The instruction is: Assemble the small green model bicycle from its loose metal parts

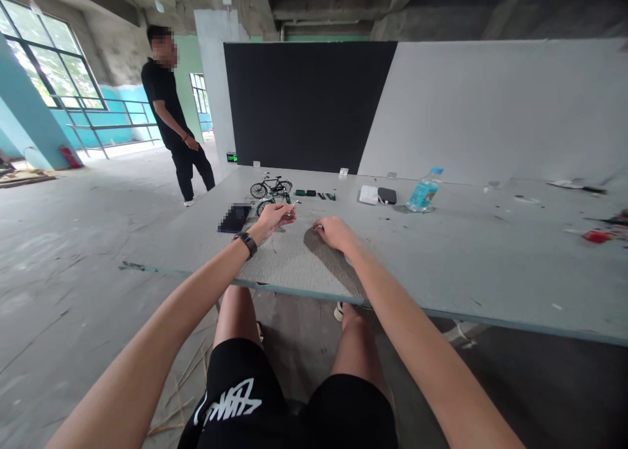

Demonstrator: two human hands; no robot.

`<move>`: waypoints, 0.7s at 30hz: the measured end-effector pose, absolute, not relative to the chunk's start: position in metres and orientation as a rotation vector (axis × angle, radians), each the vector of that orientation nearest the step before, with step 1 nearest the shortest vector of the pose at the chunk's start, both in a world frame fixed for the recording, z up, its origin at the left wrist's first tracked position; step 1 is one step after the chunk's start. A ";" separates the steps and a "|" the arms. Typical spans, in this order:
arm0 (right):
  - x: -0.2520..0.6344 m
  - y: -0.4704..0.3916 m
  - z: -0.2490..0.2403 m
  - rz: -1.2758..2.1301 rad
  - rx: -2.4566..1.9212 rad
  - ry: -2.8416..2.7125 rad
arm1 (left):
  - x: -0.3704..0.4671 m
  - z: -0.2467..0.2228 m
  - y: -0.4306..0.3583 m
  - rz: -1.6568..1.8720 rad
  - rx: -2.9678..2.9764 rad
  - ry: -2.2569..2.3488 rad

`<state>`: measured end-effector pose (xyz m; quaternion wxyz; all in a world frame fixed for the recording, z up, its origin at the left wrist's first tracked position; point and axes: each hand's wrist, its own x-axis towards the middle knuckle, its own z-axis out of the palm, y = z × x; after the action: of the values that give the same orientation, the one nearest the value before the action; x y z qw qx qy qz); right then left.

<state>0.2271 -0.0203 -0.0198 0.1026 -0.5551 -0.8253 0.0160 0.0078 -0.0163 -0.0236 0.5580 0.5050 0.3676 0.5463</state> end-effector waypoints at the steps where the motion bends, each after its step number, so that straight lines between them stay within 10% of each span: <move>1: 0.227 -0.020 -0.020 0.048 -1.633 -2.434 | 0.008 -0.023 -0.016 1.286 1.191 0.874; 21: 0.220 -0.032 -0.011 -0.010 -1.696 -2.477 | 0.008 -0.026 -0.014 1.292 1.195 0.894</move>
<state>0.2203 -0.0320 -0.0109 0.0697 -0.5637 -0.8230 -0.0034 0.0083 -0.0139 -0.0259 0.5514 0.5051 0.3779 0.5460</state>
